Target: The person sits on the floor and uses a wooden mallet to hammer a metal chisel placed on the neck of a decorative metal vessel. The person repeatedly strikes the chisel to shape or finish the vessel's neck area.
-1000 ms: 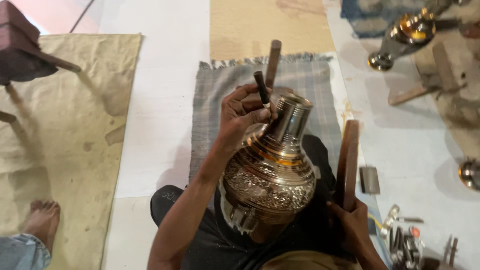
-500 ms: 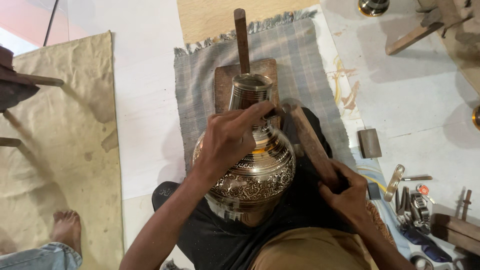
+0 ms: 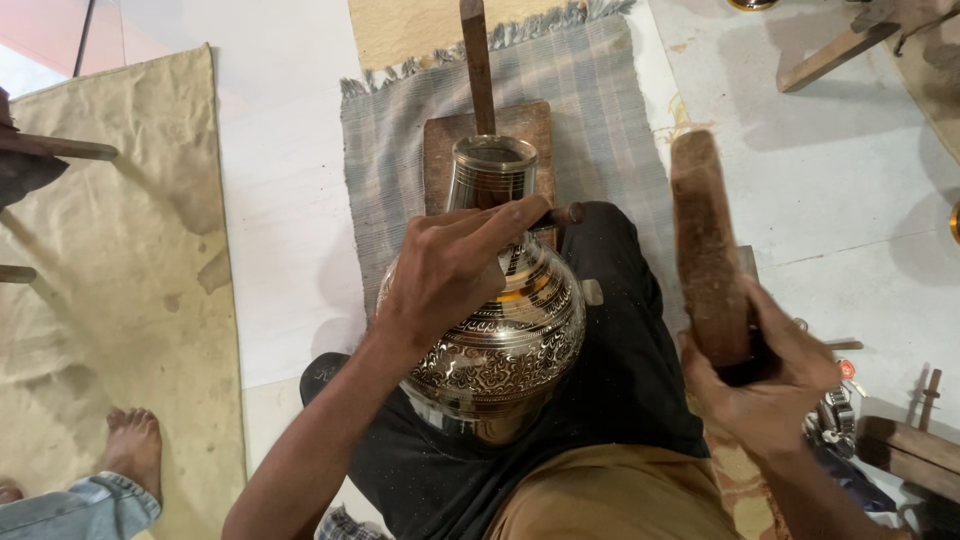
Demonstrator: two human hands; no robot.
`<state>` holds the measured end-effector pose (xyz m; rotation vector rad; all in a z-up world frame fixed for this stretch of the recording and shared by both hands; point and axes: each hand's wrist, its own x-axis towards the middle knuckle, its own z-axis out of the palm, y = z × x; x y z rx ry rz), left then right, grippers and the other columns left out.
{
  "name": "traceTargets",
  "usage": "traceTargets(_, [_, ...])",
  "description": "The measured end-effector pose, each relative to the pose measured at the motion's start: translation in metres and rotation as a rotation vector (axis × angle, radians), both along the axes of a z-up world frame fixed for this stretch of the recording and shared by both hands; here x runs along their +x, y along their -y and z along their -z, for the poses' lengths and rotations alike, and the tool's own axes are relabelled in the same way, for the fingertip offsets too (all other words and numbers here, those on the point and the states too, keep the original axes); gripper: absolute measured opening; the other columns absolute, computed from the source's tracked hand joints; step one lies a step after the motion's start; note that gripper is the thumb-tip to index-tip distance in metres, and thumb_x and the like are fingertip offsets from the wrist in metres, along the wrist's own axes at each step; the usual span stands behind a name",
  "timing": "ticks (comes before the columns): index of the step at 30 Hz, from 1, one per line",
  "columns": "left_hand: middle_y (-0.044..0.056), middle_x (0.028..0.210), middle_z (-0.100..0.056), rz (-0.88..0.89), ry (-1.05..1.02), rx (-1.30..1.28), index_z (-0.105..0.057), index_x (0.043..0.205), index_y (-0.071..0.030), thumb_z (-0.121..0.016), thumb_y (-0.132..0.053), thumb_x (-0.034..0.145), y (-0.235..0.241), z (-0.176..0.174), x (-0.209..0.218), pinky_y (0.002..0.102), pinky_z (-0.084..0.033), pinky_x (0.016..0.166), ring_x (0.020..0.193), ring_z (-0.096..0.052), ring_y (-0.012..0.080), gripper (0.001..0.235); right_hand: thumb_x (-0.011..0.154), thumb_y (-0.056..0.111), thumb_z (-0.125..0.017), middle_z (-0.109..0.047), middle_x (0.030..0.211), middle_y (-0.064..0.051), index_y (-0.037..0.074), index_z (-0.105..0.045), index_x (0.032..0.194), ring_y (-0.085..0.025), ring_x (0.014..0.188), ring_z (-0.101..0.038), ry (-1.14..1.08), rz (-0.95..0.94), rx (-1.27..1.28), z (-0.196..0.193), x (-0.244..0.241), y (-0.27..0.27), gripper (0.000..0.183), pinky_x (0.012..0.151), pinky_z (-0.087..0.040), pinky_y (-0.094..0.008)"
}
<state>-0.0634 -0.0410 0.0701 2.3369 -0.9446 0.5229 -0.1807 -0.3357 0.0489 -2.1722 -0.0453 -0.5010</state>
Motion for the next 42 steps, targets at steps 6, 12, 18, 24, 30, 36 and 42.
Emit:
traceTargets(6, [0.008, 0.102, -0.080, -0.017, 0.011, -0.017, -0.062, 0.136, -0.015, -0.054, 0.016, 0.085, 0.000, 0.000, 0.000, 0.033, -0.066, 0.065, 0.079, -0.079, 0.0192, 0.059, 0.085, -0.007, -0.071, -0.072, 0.103, -0.016, -0.002, -0.062, 0.143, -0.014, 0.081, -0.074, 0.199, -0.163, 0.113, -0.033, 0.020, -0.009, 0.058, 0.066, -0.061, -0.024])
traceTargets(12, [0.010, 0.098, -0.080, -0.013, -0.026, -0.005, -0.063, 0.133, -0.012, -0.057, 0.017, 0.086, 0.002, -0.007, 0.000, 0.029, -0.060, 0.050, 0.068, -0.076, 0.0183, 0.055, 0.071, -0.008, -0.066, -0.071, 0.103, -0.014, -0.003, -0.061, 0.139, -0.013, 0.077, -0.067, -0.017, -0.064, 0.094, -0.035, 0.010, 0.001, 0.068, 0.062, -0.051, -0.023])
traceTargets(18, [0.008, 0.092, -0.081, 0.028, -0.049, 0.023, -0.066, 0.132, -0.015, -0.056, 0.017, 0.086, -0.001, -0.012, 0.003, 0.028, -0.053, 0.040, 0.055, -0.069, 0.0144, 0.057, 0.076, -0.010, -0.069, -0.068, 0.105, -0.018, -0.005, -0.063, 0.140, -0.017, 0.086, -0.067, 0.101, -0.052, 0.010, -0.008, 0.002, 0.003, 0.064, 0.069, -0.052, -0.025])
traceTargets(24, [0.008, 0.094, -0.080, 0.030, -0.013, -0.009, -0.063, 0.133, -0.015, -0.055, 0.014, 0.090, -0.001, -0.010, 0.003, 0.025, -0.050, 0.039, 0.055, -0.064, 0.0107, 0.053, 0.073, -0.013, -0.069, -0.069, 0.105, -0.018, -0.006, -0.064, 0.132, -0.019, 0.085, -0.069, 0.033, -0.030, 0.086, -0.013, -0.002, -0.006, 0.060, 0.067, -0.054, -0.027])
traceTargets(30, [0.007, 0.092, -0.082, 0.036, -0.026, 0.089, -0.066, 0.128, -0.017, -0.051, 0.017, 0.089, -0.004, -0.005, 0.007, 0.027, -0.043, 0.032, 0.042, -0.057, 0.0111, 0.054, 0.076, -0.011, -0.068, -0.070, 0.108, -0.019, -0.009, -0.060, 0.139, -0.016, 0.083, -0.071, 0.039, -0.047, 0.090, -0.013, -0.008, -0.012, 0.063, 0.064, -0.056, -0.025])
traceTargets(36, [0.007, 0.095, -0.080, 0.047, -0.007, -0.008, -0.062, 0.135, -0.019, -0.053, 0.015, 0.087, -0.005, 0.001, 0.008, 0.025, -0.048, 0.042, 0.057, -0.066, 0.0119, 0.059, 0.077, -0.010, -0.070, -0.070, 0.103, -0.019, -0.012, -0.062, 0.135, -0.017, 0.081, -0.070, 0.079, -0.065, 0.023, -0.010, -0.009, -0.006, 0.058, 0.066, -0.054, -0.025])
traceTargets(42, [0.009, 0.097, -0.081, 0.071, 0.012, 0.017, -0.062, 0.137, -0.019, -0.055, 0.016, 0.083, -0.009, 0.007, 0.012, 0.027, -0.047, 0.040, 0.055, -0.067, 0.0124, 0.065, 0.077, -0.009, -0.072, -0.069, 0.092, -0.017, -0.009, -0.063, 0.136, -0.016, 0.067, -0.066, 0.039, 0.012, 0.025, -0.007, -0.015, -0.016, 0.060, 0.056, -0.050, -0.026])
